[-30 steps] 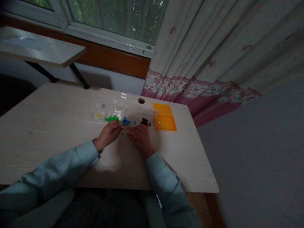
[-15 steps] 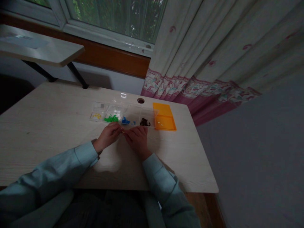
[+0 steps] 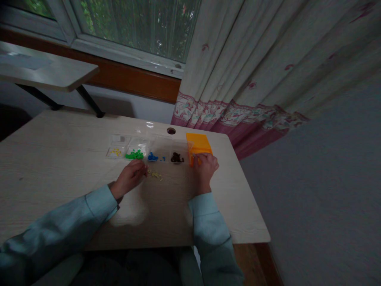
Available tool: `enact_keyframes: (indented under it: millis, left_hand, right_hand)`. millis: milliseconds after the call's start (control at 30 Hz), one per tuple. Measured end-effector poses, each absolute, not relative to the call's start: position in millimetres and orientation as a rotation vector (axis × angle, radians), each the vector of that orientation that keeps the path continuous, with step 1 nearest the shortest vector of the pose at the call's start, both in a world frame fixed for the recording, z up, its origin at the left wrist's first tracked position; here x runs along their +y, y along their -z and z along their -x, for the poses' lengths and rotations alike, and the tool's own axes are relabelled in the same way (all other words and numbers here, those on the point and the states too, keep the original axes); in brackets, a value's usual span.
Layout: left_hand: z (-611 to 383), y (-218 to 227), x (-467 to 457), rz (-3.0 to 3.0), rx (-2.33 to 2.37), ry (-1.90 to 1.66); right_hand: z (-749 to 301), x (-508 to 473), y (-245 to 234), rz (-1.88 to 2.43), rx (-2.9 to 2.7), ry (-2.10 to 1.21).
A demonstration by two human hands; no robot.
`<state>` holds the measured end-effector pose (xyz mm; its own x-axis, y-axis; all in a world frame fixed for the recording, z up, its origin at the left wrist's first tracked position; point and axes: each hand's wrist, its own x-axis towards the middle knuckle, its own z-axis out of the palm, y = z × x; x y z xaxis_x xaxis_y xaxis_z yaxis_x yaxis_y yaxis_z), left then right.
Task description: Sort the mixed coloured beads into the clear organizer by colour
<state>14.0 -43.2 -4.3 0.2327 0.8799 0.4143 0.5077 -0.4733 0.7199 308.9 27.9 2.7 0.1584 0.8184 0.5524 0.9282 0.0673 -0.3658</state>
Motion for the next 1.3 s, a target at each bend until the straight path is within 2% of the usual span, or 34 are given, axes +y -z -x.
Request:
enact_keyframes:
  millis: [233,433,933,1300]
  left_hand:
    - [-13.7,1.5,-44.4,-2.104,1.24,-1.146]
    - [-11.4,5.8,-42.0,-2.133,1.289,-1.124]
    - [-18.2,12.1,-43.4,-2.424,1.427,-0.812]
    - [-17.7,8.5,-42.6,-2.481,1.446,-0.744]
  right_hand:
    - [-335.8,38.4,22.1,1.877,-1.63,0.218]
    - [-330.0,32.7,15.2,1.845,-1.584,0.184]
    - [-270.5,11.0,-0.1,1.339,-1.912,0.18]
    - [-260.3,4.5,-3.5,1.237,-1.987,0.089]
